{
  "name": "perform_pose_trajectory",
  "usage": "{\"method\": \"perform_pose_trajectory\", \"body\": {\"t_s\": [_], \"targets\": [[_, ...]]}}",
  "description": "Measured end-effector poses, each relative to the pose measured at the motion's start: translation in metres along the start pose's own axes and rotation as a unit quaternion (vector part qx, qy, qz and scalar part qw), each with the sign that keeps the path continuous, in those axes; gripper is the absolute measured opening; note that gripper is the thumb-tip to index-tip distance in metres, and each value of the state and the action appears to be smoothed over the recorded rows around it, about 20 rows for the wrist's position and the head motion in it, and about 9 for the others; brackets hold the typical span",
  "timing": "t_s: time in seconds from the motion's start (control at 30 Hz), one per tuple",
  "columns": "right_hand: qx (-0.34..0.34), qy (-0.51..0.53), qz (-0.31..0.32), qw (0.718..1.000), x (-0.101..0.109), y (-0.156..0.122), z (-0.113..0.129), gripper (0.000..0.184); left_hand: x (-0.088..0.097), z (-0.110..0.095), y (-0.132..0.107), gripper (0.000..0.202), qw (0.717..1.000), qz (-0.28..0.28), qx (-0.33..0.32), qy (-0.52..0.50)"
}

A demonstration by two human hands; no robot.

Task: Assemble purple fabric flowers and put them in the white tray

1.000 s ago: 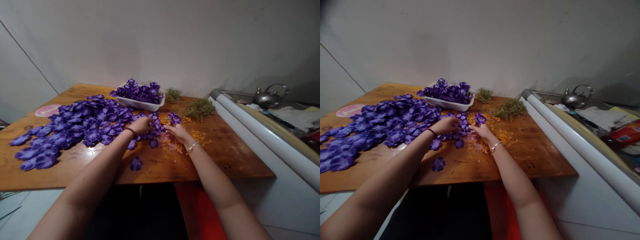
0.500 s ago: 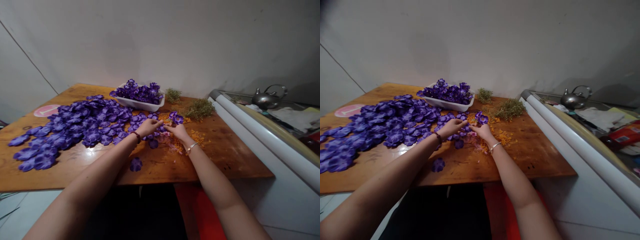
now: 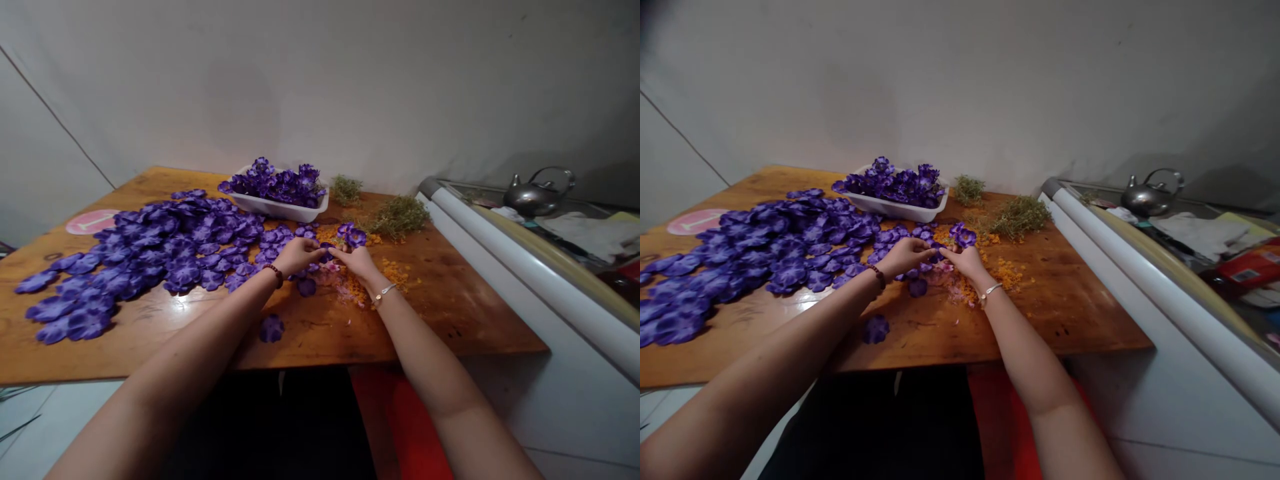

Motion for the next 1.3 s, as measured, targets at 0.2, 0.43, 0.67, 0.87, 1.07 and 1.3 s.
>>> {"method": "perform_pose_trajectory", "body": {"t_s": [0.2, 0.43, 0.67, 0.87, 1.07, 1.3], "targets": [[0.006, -0.002, -0.001, 1.000, 0.000, 0.001, 0.001, 0.050, 0.002, -0.006, -0.003, 0.015, 1.000, -0.022, 0.015, -0.010], [0.001, 0.016, 0.002, 1.000, -0.002, 0.001, 0.001, 0.051, 0.000, -0.005, -0.002, 0.005, 0.999, -0.022, 0.033, -0.022], [-0.007, 0.019, 0.000, 1.000, -0.002, 0.001, 0.000, 0.050, 0.000, -0.005, -0.003, 0.011, 0.999, -0.023, 0.040, -0.003], [-0.003, 0.029, -0.001, 1.000, -0.002, 0.001, 0.001, 0.049, 0.000, -0.005, -0.003, 0.014, 0.999, -0.016, 0.044, 0.009], [-0.005, -0.003, -0.007, 1.000, 0.000, 0.000, 0.002, 0.044, -0.001, -0.006, -0.005, 0.027, 0.997, -0.031, 0.026, 0.065], [-0.058, 0.002, -0.135, 0.989, 0.020, 0.001, 0.005, 0.035, -0.032, -0.022, -0.026, 0.017, 0.920, 0.047, -0.188, 0.341]]}}
Point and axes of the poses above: each hand's wrist, its own y-axis towards the middle knuckle, its own x-axis out of the back of the hand, z = x × y, the point moved 4 cm from there along y, towards the middle knuckle, and after that the axes turned 11 degrees about -y, right-handed, at the moved point
